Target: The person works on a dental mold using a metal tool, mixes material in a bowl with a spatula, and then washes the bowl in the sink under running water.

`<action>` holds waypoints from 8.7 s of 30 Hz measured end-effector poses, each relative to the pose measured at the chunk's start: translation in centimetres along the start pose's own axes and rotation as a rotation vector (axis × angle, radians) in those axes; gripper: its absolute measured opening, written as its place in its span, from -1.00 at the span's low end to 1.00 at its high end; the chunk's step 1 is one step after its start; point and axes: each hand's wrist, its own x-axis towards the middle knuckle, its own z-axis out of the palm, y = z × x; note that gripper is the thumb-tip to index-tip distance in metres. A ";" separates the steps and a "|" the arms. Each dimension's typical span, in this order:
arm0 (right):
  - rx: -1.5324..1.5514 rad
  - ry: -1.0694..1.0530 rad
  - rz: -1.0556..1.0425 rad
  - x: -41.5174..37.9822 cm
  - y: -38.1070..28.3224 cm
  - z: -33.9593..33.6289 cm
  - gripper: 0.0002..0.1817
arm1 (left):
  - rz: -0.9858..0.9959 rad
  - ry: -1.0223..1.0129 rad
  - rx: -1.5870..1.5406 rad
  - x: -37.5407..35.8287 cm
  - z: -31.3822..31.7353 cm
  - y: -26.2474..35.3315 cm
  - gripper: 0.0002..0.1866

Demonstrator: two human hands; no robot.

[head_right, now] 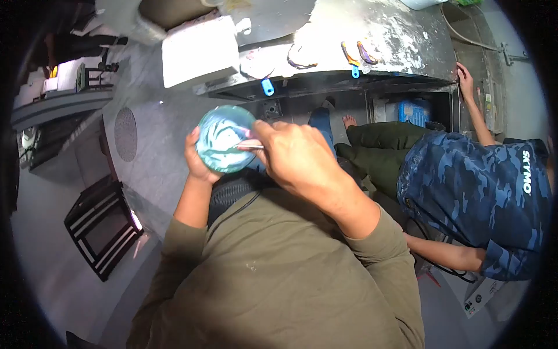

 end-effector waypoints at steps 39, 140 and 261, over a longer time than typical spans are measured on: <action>0.653 -0.384 -0.143 8.5 27.1 -18.1 -0.71 | -0.157 -0.153 -0.361 11.4 15.4 -8.4 0.16; -0.817 0.979 0.572 -11.6 71.5 -64.5 -0.37 | -0.522 -0.141 0.292 55.2 53.2 -38.4 -0.29; 1.854 0.665 0.172 0.5 80.0 -29.5 -0.75 | -0.569 0.139 1.094 64.4 44.0 -50.6 -0.52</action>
